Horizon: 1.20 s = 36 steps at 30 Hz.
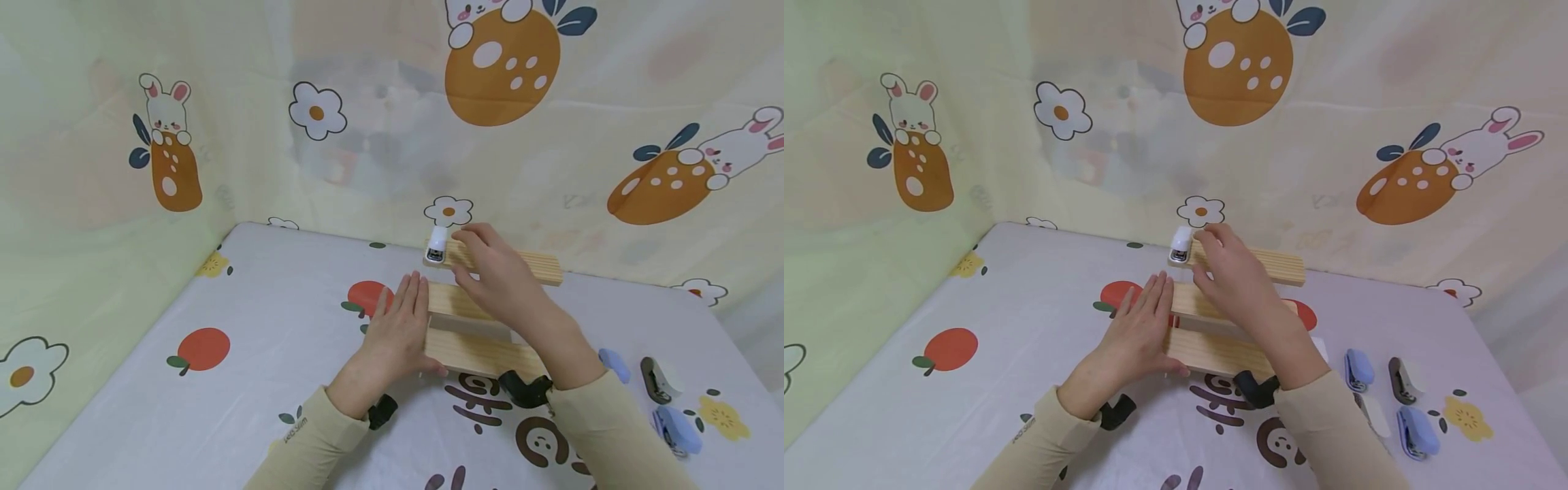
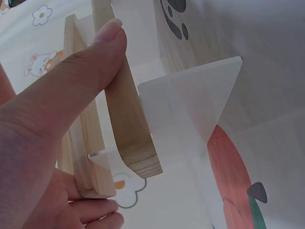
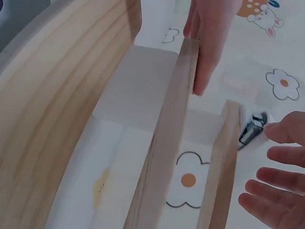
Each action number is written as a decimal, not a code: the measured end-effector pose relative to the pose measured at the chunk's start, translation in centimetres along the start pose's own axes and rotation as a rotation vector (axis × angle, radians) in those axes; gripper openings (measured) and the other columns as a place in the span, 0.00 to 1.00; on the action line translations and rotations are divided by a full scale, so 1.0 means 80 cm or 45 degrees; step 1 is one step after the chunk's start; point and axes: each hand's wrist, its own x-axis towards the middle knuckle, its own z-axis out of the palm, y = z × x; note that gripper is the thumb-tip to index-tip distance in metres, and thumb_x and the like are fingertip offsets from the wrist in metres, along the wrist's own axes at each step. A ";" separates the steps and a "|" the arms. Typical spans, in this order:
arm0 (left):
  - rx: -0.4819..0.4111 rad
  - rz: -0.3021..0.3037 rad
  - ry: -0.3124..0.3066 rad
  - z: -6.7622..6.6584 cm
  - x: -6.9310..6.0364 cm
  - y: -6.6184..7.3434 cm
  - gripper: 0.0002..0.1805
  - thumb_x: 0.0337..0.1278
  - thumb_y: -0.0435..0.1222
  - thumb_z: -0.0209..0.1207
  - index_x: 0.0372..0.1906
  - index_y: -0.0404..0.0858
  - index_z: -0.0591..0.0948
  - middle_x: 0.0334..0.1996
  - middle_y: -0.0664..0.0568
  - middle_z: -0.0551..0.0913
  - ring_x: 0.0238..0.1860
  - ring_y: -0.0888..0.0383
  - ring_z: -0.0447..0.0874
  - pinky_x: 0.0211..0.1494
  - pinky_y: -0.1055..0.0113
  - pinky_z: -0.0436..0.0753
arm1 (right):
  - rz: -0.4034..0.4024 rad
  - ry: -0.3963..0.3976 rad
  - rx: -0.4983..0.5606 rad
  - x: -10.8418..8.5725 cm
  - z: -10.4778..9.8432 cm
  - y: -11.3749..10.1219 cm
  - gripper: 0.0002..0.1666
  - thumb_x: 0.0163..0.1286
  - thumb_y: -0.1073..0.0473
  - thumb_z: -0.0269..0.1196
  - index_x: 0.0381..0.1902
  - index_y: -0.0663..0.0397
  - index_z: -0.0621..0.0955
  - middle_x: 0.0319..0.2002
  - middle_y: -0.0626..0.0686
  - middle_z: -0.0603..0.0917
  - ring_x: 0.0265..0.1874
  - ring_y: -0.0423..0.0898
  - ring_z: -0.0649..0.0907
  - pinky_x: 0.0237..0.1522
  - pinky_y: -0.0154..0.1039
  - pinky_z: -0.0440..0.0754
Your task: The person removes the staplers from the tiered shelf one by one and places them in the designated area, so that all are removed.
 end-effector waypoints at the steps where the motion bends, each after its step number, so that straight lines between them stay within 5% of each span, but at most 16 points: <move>1: 0.000 0.000 0.000 0.000 0.000 0.000 0.78 0.27 0.67 0.74 0.79 0.33 0.44 0.81 0.43 0.45 0.81 0.49 0.42 0.81 0.46 0.51 | 0.000 -0.013 0.001 0.003 0.002 -0.001 0.25 0.67 0.64 0.63 0.61 0.65 0.74 0.62 0.63 0.73 0.57 0.60 0.79 0.58 0.57 0.80; 18: 0.014 0.012 -0.002 -0.002 -0.002 -0.001 0.77 0.30 0.67 0.73 0.79 0.33 0.44 0.81 0.43 0.44 0.81 0.48 0.41 0.80 0.45 0.51 | 0.016 -0.132 0.013 0.034 0.031 -0.011 0.35 0.68 0.58 0.65 0.69 0.64 0.68 0.71 0.66 0.65 0.71 0.63 0.67 0.70 0.57 0.69; 36: 0.012 0.013 0.011 -0.001 -0.002 -0.001 0.77 0.29 0.68 0.73 0.79 0.33 0.45 0.80 0.42 0.45 0.81 0.48 0.43 0.80 0.45 0.53 | -0.043 0.012 0.032 0.027 0.035 -0.011 0.24 0.68 0.68 0.63 0.60 0.71 0.74 0.66 0.66 0.72 0.63 0.61 0.78 0.61 0.52 0.79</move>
